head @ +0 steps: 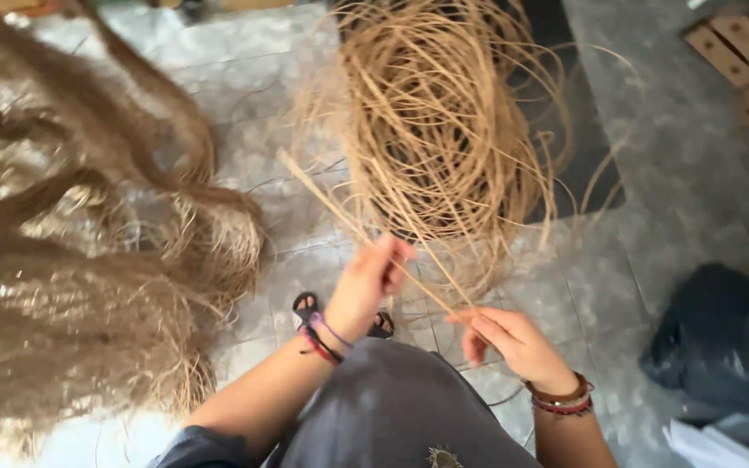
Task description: Weaving and knotting natural fiber strands onto a circular frame to construct a large decorative object.
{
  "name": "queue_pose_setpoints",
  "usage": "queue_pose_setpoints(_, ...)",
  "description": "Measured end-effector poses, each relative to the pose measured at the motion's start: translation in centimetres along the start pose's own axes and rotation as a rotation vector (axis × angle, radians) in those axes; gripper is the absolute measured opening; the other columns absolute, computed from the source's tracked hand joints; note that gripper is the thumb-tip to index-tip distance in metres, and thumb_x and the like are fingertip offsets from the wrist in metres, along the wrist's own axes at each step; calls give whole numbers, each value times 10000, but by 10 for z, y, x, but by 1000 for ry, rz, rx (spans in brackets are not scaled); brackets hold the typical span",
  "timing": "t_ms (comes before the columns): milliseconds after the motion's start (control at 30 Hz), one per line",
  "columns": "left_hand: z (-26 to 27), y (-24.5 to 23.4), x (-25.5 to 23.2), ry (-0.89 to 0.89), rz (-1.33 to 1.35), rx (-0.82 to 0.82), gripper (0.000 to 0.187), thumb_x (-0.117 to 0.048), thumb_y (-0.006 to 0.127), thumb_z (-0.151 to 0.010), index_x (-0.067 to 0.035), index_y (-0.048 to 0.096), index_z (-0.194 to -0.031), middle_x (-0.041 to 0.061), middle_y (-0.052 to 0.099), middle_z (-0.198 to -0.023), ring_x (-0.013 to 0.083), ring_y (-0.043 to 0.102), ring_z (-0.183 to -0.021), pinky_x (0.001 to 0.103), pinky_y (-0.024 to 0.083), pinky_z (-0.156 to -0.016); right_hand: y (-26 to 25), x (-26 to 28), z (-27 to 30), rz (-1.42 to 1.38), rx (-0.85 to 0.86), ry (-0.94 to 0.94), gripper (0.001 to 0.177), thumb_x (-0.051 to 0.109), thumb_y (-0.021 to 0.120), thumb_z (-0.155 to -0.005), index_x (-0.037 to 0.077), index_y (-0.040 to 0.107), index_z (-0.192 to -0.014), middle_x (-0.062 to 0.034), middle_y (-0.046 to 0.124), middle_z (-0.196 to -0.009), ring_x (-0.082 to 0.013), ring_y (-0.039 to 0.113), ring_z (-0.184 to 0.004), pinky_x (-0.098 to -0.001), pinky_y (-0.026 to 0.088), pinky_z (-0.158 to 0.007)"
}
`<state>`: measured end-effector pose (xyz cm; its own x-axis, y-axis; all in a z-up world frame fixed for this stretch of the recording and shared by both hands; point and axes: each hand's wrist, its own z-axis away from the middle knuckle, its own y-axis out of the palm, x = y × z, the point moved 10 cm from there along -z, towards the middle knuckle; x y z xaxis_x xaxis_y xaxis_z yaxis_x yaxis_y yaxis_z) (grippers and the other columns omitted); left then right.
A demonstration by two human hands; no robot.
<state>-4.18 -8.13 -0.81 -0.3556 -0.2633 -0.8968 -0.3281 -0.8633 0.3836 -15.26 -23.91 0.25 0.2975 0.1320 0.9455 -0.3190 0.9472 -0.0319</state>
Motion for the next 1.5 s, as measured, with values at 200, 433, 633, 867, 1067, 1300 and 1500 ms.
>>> queue_pose_setpoints(200, 48, 12, -7, 57, 160, 188, 565, -442, 350, -1082, 11, 666, -1199, -23, 319, -594, 92, 316, -537, 214, 328, -540, 68, 39, -35, 103, 156, 48, 560, 304, 374, -1077, 11, 609, -662, -92, 596, -525, -145, 516, -440, -262, 433, -506)
queue_pose_setpoints(433, 100, -71, -53, 267, 56, 72, 538, -425, 340, -1095, -21, 637, -1290, -57, 296, -650, 78, 258, -595, 226, 230, -587, 121, 0, -55, 123, 295, -2, 439, 93, 433, -1064, 88, 468, -626, -32, 405, -598, -196, 733, -1232, -235, 361, -570)
queue_pose_setpoints(633, 164, -121, -67, 311, -51, -7, 540, -390, 326, -1098, 8, 648, -1268, -39, 378, -678, 88, 326, -617, 228, 302, -616, 203, 16, -64, 67, 438, 24, 429, 195, 409, -1060, -39, 732, -1217, 1, 384, -606, -117, 331, -521, -254, 316, -483)
queue_pose_setpoints(867, 240, -160, -97, 122, -568, -83, 523, -507, 453, -1003, -57, 719, -978, 88, 545, -630, 273, 511, -592, 351, 442, -600, 266, 10, -73, 143, 477, 22, 378, 206, 455, -1058, 11, 778, -1030, 31, 362, -591, -93, 309, -510, -226, 267, -467)
queue_pose_setpoints(1067, 295, -138, -156, 624, -1333, -180, 516, -385, 802, -782, -147, 530, -1151, 61, 534, -1040, 239, 605, -894, 341, 523, -783, 336, 66, -82, 564, 578, -171, 282, 204, 535, -1007, 78, 786, -1026, -37, 587, -605, -197, 555, -617, -327, 470, -543)
queue_pose_setpoints(1300, 328, -271, -123, 227, -1352, -515, 179, -328, 442, -1020, -302, 617, -1047, -14, 690, -682, 303, 720, -653, 445, 578, -598, 319, 117, -105, 719, 230, -272, 190, 144, 590, -973, 116, 771, -1021, -100, 816, -856, -260, 774, -851, -390, 585, -775)
queue_pose_setpoints(1500, 414, -376, -125, -107, -1544, -957, 298, -455, 485, -1067, -226, 542, -886, 40, 667, -634, 317, 721, -672, 422, 573, -635, 280, 107, -139, 886, 88, -202, 235, 297, 576, -1043, 229, 758, -911, -10, 748, -699, -159, 667, -686, -341, 546, -714)
